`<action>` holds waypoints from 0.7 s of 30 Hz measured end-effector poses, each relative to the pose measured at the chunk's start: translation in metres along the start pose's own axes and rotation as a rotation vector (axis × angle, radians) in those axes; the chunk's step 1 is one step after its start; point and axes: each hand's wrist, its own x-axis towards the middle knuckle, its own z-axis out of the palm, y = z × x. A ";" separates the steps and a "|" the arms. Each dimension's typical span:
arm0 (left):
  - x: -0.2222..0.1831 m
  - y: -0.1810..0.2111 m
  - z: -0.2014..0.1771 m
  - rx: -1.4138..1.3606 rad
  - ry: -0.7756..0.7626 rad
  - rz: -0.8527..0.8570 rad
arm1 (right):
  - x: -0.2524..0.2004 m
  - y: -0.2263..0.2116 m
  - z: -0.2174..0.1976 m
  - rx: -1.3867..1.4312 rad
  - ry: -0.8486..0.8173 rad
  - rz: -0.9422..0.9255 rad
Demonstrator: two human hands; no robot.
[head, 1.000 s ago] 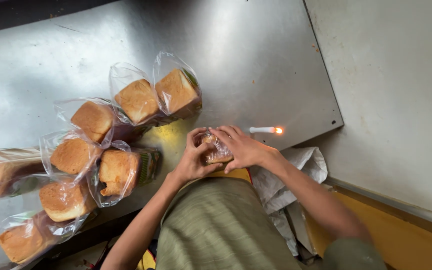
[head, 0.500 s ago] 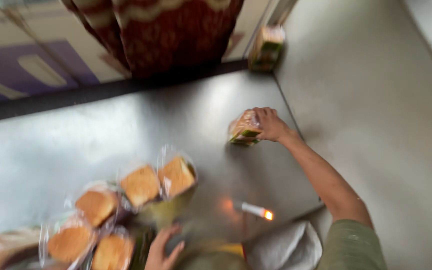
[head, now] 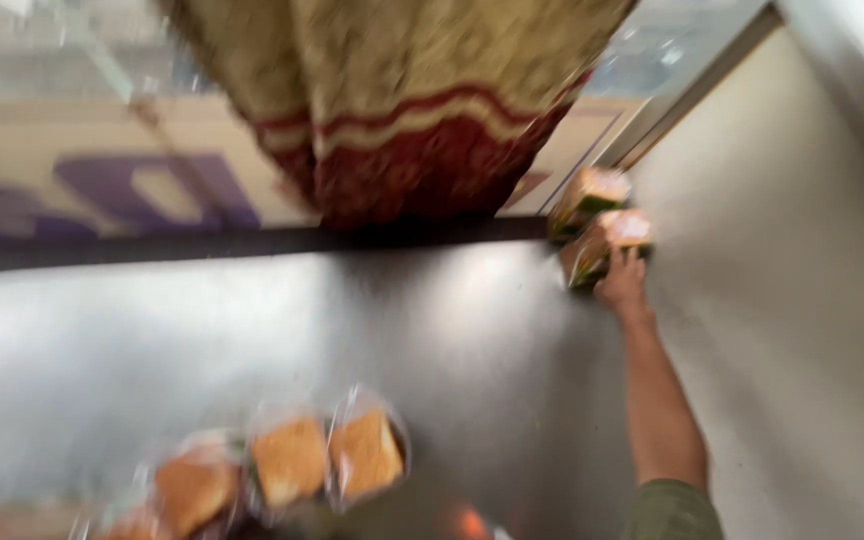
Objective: Placing loaves of bread into plastic bags and sealing the ends by briefly passing them over a candle flame.
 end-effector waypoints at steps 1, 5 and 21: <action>-0.020 0.028 -0.003 -0.004 -0.011 -0.031 | -0.006 -0.001 0.008 -0.040 0.042 -0.032; 0.047 0.200 -0.102 0.007 -0.013 -0.137 | -0.134 -0.074 -0.040 0.179 0.024 -0.325; 0.094 0.251 -0.118 -0.107 0.383 -0.279 | -0.500 -0.233 0.020 0.108 0.024 -0.948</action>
